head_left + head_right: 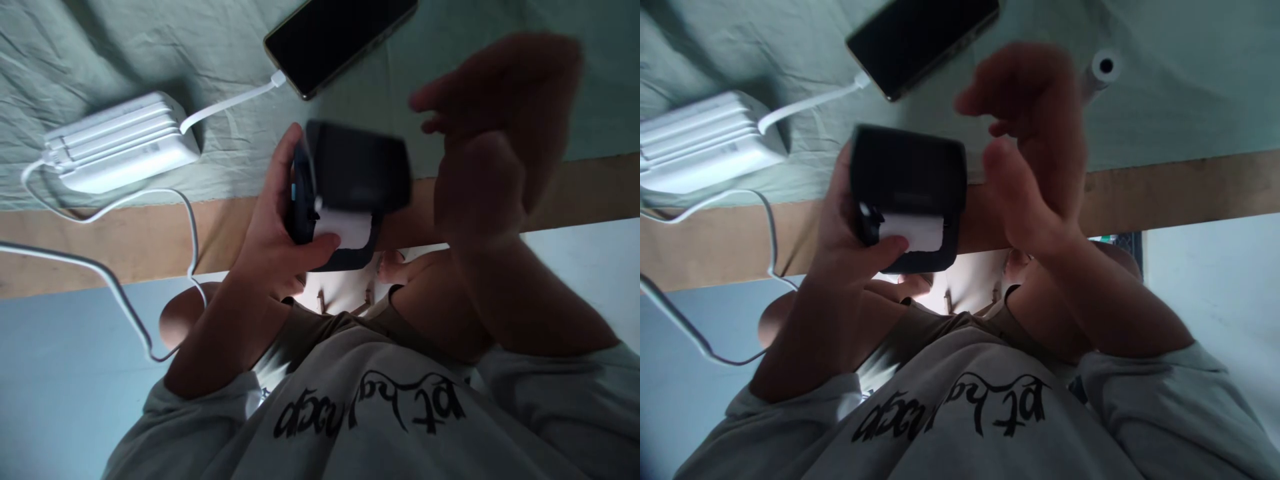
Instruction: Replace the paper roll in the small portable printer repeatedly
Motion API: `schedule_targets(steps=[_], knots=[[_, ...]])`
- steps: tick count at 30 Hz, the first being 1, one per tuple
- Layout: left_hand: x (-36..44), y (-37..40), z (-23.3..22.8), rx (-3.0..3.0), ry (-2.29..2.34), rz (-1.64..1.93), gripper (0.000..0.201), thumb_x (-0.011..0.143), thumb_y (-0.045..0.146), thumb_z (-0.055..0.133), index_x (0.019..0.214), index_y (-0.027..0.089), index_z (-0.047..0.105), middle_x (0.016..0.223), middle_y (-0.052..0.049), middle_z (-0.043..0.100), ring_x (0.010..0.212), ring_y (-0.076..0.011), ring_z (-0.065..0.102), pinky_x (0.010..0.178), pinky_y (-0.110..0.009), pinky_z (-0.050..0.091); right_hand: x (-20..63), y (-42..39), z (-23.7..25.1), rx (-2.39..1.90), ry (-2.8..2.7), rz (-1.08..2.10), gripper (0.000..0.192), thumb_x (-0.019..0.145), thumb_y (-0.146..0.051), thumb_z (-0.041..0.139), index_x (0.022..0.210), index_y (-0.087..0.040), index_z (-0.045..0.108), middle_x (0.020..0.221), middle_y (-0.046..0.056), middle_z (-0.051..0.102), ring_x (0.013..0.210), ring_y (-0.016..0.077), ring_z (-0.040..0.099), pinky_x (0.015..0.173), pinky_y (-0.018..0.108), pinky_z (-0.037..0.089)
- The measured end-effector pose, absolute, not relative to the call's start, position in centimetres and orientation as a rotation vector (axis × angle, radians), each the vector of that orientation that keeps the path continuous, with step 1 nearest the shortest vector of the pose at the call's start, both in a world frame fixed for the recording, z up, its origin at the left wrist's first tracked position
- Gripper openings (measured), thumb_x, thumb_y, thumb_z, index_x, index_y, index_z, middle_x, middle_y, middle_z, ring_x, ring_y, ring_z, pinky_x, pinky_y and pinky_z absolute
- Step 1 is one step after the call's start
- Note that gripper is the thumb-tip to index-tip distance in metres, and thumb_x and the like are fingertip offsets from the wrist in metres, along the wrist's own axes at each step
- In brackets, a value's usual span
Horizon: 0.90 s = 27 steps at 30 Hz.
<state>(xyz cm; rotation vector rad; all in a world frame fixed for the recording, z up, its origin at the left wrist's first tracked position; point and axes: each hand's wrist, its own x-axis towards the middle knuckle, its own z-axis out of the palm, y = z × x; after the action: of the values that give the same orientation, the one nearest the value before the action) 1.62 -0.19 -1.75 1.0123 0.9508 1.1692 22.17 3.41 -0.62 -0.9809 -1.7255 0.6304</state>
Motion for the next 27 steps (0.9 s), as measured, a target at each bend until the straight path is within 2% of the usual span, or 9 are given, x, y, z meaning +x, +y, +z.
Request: schedule_targets(steps=[3, 6, 8, 10, 14, 17, 22, 24, 27], knots=[[1.8, -0.4, -1.7, 0.938, 0.85, 1.164, 0.092, 0.056, 0.005, 0.08, 0.138, 0.031, 0.049, 0.133, -0.001, 0.06, 0.116, -0.018, 0.061, 0.083, -0.023, 0.057, 22.1, 3.5, -1.1, -0.919, -1.894, 0.745, 0.041, 0.088, -0.043, 0.055, 0.123, -0.022, 0.054, 0.125, 0.006, 0.062, 0.116, 0.0184, 0.06, 0.097, 0.036, 0.05], [1.9, -0.5, -1.9, 0.893, 0.747, 1.19, 0.081, 0.063, 0.012, 0.078, 0.137, 0.031, 0.049, 0.13, -0.002, 0.06, 0.11, -0.019, 0.064, 0.076, -0.024, 0.059, 21.9, 3.5, -1.6, -0.864, -2.087, 0.778, 0.053, 0.087, -0.045, 0.059, 0.134, -0.026, 0.043, 0.135, 0.006, 0.056, 0.125, 0.0187, 0.056, 0.107, 0.036, 0.051], [1.9, -0.5, -2.2, 0.856, 0.77, 1.223, 0.065, 0.072, 0.021, 0.075, 0.133, 0.03, 0.053, 0.124, -0.003, 0.063, 0.1, -0.0171, 0.065, 0.07, -0.024, 0.058, 21.8, 3.5, -1.8, -0.871, -2.125, 0.768, 0.055, 0.088, -0.045, 0.058, 0.136, -0.028, 0.038, 0.134, 0.006, 0.055, 0.123, 0.018, 0.056, 0.104, 0.036, 0.053], [1.9, -0.3, -2.4, 0.836, 0.842, 1.233, 0.051, 0.076, 0.025, 0.072, 0.125, 0.026, 0.059, 0.119, -0.003, 0.066, 0.097, -0.0157, 0.064, 0.072, -0.024, 0.057, 21.6, 3.5, -1.9, -0.888, -2.128, 0.741, 0.054, 0.088, -0.046, 0.056, 0.136, -0.028, 0.037, 0.133, 0.006, 0.055, 0.121, 0.0186, 0.057, 0.101, 0.037, 0.055], [1.9, -0.2, -2.5, 0.827, 0.939, 1.234, 0.038, 0.077, 0.025, 0.071, 0.114, 0.023, 0.066, 0.107, -0.003, 0.069, 0.094, -0.0165, 0.062, 0.077, -0.026, 0.054, 21.5, 3.6, -2.4, -0.926, -2.161, 0.663, 0.057, 0.087, -0.048, 0.057, 0.136, -0.029, 0.035, 0.135, 0.006, 0.054, 0.123, 0.0198, 0.057, 0.101, 0.039, 0.055], [2.0, -0.1, -2.3, 0.818, 0.954, 1.217, 0.042, 0.076, 0.029, 0.071, 0.117, 0.025, 0.065, 0.106, -0.003, 0.069, 0.094, -0.0178, 0.062, 0.079, -0.029, 0.053, 21.4, 3.7, -2.8, -0.929, -2.135, 0.68, 0.058, 0.087, -0.051, 0.058, 0.135, -0.03, 0.034, 0.134, 0.006, 0.054, 0.122, 0.0198, 0.057, 0.101, 0.039, 0.056], [2.0, 0.5, -1.8, 0.809, 0.838, 1.214, 0.045, 0.087, 0.046, 0.059, 0.129, 0.03, 0.059, 0.125, -0.001, 0.064, 0.118, -0.0205, 0.058, 0.107, -0.035, 0.045, 21.3, 3.6, -2.5, -0.878, -2.038, 0.8, 0.056, 0.087, -0.051, 0.058, 0.134, -0.031, 0.034, 0.139, 0.005, 0.049, 0.132, 0.0203, 0.05, 0.113, 0.043, 0.049], [2.1, 0.8, -1.6, 0.766, 0.852, 1.201, 0.042, 0.089, 0.046, 0.057, 0.128, 0.031, 0.059, 0.127, 0.0, 0.063, 0.115, -0.0195, 0.06, 0.103, -0.034, 0.046, 21.2, 3.5, -2.2, -0.9, -2.033, 0.841, 0.054, 0.088, -0.05, 0.058, 0.133, -0.03, 0.035, 0.14, 0.006, 0.048, 0.135, 0.0209, 0.048, 0.117, 0.044, 0.046], [2.2, 0.9, -1.3, 0.688, 0.941, 1.221, 0.034, 0.088, 0.047, 0.06, 0.115, 0.026, 0.065, 0.107, -0.001, 0.068, 0.096, -0.0161, 0.062, 0.091, -0.029, 0.05, 21.1, 3.3, -1.7, -0.938, -2.042, 0.834, 0.051, 0.089, -0.047, 0.054, 0.133, -0.029, 0.037, 0.14, 0.007, 0.05, 0.134, 0.0233, 0.048, 0.117, 0.047, 0.045]])
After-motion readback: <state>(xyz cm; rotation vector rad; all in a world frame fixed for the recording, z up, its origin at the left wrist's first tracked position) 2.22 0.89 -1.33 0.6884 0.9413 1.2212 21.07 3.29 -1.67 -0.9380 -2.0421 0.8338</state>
